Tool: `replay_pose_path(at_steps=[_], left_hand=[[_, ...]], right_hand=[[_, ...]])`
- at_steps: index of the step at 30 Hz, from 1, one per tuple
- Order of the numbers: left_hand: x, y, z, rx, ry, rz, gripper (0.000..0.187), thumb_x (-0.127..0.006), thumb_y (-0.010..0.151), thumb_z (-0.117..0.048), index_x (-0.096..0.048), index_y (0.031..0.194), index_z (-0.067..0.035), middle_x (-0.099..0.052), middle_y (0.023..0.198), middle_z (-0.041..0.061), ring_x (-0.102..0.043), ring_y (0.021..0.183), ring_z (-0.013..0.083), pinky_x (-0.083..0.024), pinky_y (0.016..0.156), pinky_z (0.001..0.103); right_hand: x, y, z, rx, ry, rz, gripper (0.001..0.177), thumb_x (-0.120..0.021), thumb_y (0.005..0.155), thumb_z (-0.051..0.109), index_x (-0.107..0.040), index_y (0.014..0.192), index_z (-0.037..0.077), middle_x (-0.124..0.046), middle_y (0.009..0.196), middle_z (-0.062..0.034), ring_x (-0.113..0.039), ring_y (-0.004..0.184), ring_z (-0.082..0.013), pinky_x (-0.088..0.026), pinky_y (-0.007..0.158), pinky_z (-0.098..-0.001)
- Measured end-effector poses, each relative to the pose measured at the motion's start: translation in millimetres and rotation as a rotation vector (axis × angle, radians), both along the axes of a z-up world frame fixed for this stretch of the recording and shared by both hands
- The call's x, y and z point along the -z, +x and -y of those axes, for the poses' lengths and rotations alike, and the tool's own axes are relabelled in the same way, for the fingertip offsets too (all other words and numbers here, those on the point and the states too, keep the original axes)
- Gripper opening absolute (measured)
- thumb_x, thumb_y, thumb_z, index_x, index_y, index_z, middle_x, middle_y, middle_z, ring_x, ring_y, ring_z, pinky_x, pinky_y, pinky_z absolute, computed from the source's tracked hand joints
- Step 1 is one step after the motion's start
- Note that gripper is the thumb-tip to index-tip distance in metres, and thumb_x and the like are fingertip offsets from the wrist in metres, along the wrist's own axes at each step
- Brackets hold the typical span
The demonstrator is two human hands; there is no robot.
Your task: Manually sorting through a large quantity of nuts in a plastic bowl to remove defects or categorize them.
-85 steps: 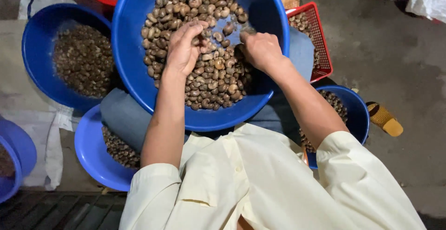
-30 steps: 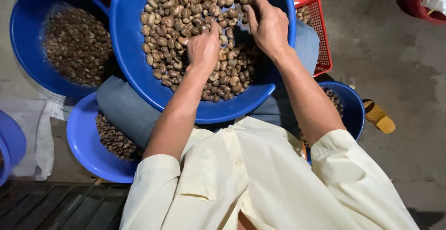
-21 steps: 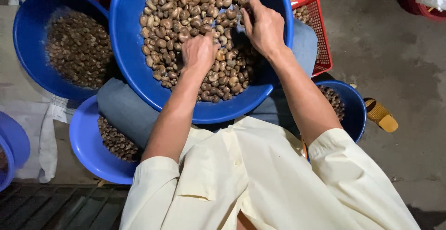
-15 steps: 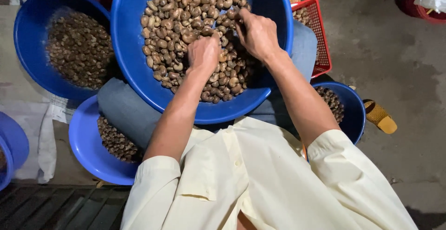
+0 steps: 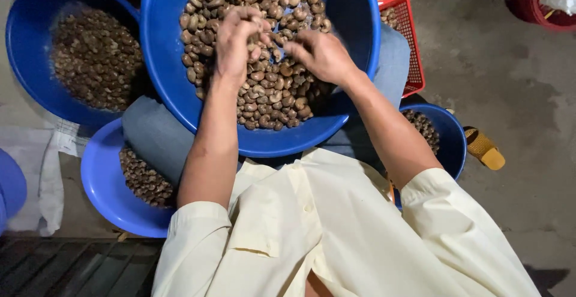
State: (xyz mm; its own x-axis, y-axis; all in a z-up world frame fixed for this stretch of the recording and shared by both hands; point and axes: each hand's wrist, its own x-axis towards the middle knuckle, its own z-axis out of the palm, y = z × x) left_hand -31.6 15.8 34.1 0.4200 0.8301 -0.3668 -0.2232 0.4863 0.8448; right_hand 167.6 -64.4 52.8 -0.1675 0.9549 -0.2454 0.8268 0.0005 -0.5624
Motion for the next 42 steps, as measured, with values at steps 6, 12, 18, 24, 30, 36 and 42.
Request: replay_pose_path(at_steps=[6, 12, 18, 24, 30, 36, 42], left_hand=[[-21, 25, 38, 0.249, 0.417, 0.126, 0.037, -0.05, 0.1, 0.008, -0.051, 0.135, -0.005, -0.055, 0.112, 0.016, -0.055, 0.067, 0.0157, -0.055, 0.052, 0.029], [-28, 34, 54, 0.046, 0.616, 0.373, 0.052, -0.052, 0.101, 0.009, -0.049, 0.15, -0.007, -0.056, 0.15, 0.011, -0.055, 0.145, 0.026, -0.046, 0.132, 0.049], [-8, 21, 62, 0.365, 1.011, -0.525, 0.018, -0.061, 0.097, 0.002, -0.07, 0.111, -0.004, -0.073, 0.105, 0.012, -0.066, 0.08, 0.0189, -0.058, 0.068, 0.029], [51, 49, 81, 0.715, 1.124, -0.896, 0.032, -0.076, 0.087, -0.015, -0.072, 0.118, -0.008, -0.061, 0.104, 0.012, -0.063, 0.093, 0.0322, -0.054, 0.085, 0.046], [111, 53, 68, 0.637, 1.092, -0.92, 0.028, -0.079, 0.085, -0.025, -0.069, 0.109, -0.015, -0.063, 0.096, 0.007, -0.066, 0.098, 0.0337, -0.056, 0.078, 0.051], [21, 56, 69, 0.625, 0.762, -0.669, 0.028, -0.058, 0.09, -0.006, -0.068, 0.116, -0.012, -0.06, 0.099, 0.008, -0.067, 0.087, 0.0282, -0.058, 0.075, 0.042], [67, 74, 86, 0.803, 0.937, -0.693, 0.027, -0.061, 0.099, -0.008, -0.065, 0.125, -0.004, -0.052, 0.097, 0.013, -0.061, 0.082, 0.0351, -0.053, 0.067, 0.045]], right_hand=[[-46, -24, 3, 0.694, -0.615, -1.119, 0.094, -0.031, 0.079, 0.077, -0.059, 0.127, 0.001, -0.06, 0.078, -0.0046, -0.058, 0.061, -0.0104, -0.042, 0.043, -0.021], [-31, -4, 24, 0.788, -0.386, -1.674, 0.033, -0.068, 0.095, 0.034, -0.068, 0.101, 0.002, -0.068, 0.077, -0.0046, -0.061, 0.053, -0.0106, -0.047, 0.039, -0.0196], [-31, 77, 96, 0.932, -0.149, -1.812, 0.019, -0.067, 0.099, 0.025, -0.068, 0.102, 0.006, -0.067, 0.085, -0.0094, -0.055, 0.055, -0.0109, -0.035, 0.043, -0.0171], [18, 157, 214, 0.896, 0.159, -1.774, 0.024, -0.06, 0.109, 0.028, -0.069, 0.117, 0.006, -0.071, 0.1, -0.0083, -0.069, 0.075, -0.014, -0.05, 0.048, -0.0168], [119, 196, 321, 1.379, -0.151, -1.431, 0.027, -0.059, 0.104, 0.044, -0.056, 0.088, 0.023, -0.067, 0.098, 0.0054, -0.067, 0.084, -0.008, -0.039, 0.055, -0.0081], [106, 182, 305, 1.432, -0.085, -1.358, 0.04, -0.065, 0.106, 0.046, -0.05, 0.079, 0.021, -0.056, 0.079, 0.0052, -0.054, 0.066, -0.0038, -0.029, 0.048, -0.0088], [28, 153, 213, 1.172, 0.005, -1.289, 0.039, -0.059, 0.112, 0.038, -0.046, 0.084, 0.015, -0.041, 0.072, -0.0015, -0.039, 0.051, -0.0064, -0.024, 0.039, -0.0146]])
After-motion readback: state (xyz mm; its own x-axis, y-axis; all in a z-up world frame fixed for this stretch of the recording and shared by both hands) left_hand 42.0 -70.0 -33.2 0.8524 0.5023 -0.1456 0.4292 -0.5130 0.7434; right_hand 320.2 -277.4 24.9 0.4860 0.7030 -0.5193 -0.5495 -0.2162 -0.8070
